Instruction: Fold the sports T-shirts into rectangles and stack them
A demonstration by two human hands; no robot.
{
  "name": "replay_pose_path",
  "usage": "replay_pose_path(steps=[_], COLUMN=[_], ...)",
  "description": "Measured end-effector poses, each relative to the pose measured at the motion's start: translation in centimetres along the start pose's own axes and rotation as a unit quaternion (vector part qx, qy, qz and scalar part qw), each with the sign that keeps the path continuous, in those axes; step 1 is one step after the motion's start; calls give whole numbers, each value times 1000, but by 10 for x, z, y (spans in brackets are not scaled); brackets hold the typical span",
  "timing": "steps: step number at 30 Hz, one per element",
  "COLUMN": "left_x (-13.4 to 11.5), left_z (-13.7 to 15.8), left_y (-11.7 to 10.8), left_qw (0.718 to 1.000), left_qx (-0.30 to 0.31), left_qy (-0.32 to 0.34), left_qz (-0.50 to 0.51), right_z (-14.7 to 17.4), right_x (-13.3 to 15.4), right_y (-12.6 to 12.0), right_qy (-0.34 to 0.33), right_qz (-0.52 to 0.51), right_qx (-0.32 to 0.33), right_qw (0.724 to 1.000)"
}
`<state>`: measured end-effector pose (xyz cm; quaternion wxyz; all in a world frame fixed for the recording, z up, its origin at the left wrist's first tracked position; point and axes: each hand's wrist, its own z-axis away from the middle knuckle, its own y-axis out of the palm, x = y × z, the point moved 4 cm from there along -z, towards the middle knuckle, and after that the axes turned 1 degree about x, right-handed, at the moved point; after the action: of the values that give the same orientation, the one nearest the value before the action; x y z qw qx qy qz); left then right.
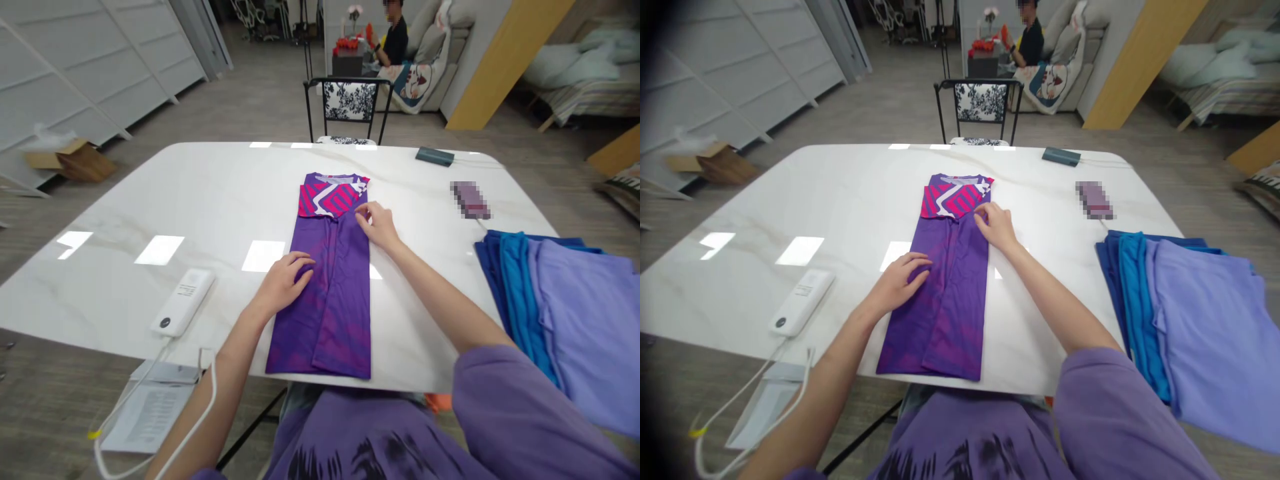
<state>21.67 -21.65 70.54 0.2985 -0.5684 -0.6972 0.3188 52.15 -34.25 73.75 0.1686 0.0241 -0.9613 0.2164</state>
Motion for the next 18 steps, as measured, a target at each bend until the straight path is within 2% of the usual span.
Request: replay_pose_path(steps=[2, 5, 7, 9, 12, 18], left_x=[-14, -26, -30, -29, -22, -22], left_z=[52, 132, 176, 208, 231, 239], left_y=[-3, -9, -7, 0, 16, 28], left_qw=[1000, 999, 999, 997, 992, 989], left_qx=[-13, -36, -39, -31, -20, -39], left_qy=[-6, -6, 23, 62, 104, 121], left_qz=[22, 13, -7, -33, -64, -76], right_z=[61, 173, 243, 296, 336, 358], right_x=[27, 65, 82, 90, 91, 86], right_y=[-5, -16, -20, -19, -9, 0], right_qy=[-54, -153, -199, -225, -229, -206], right_qz=[-26, -51, -44, -15, 43, 92], right_qx=[80, 168, 197, 203, 181, 128], right_qw=[995, 973, 959, 953, 955, 966])
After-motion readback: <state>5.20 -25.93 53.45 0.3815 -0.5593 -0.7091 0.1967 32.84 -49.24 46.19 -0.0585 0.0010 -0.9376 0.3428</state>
